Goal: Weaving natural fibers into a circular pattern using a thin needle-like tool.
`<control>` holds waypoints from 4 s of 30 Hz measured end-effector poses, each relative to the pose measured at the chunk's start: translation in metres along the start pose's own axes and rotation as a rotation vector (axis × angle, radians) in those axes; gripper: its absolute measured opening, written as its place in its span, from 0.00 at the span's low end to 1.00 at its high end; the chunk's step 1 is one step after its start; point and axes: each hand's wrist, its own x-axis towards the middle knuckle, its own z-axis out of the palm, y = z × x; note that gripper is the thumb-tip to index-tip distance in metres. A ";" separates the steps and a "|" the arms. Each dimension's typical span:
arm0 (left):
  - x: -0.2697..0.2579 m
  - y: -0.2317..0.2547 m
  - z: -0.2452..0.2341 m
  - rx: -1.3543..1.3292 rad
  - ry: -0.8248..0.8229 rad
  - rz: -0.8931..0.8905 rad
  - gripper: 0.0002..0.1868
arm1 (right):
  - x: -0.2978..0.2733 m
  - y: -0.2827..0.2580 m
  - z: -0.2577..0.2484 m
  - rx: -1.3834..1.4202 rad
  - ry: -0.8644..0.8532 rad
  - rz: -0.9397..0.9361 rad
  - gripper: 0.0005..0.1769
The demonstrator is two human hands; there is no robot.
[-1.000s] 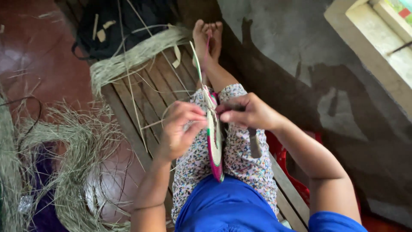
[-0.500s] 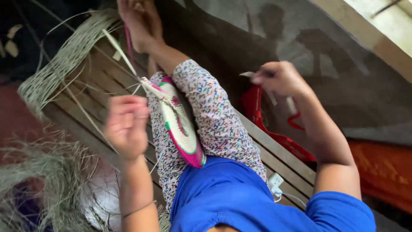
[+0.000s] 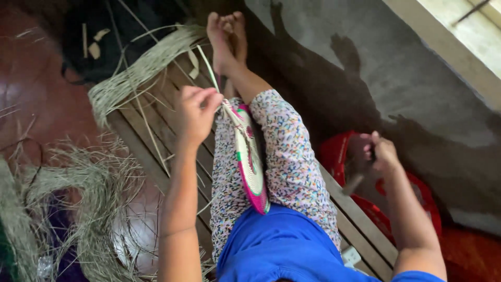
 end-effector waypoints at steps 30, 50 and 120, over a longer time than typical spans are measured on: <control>-0.015 -0.003 0.020 -0.583 -0.140 -0.363 0.03 | -0.172 -0.202 0.180 -0.223 -0.635 -0.634 0.11; -0.003 0.027 0.060 -0.359 -0.003 0.048 0.06 | -0.194 -0.204 0.195 -0.071 -0.694 -0.681 0.13; 0.025 0.079 0.001 -0.442 0.069 0.204 0.01 | -0.289 -0.344 0.271 -0.238 -0.559 -1.582 0.18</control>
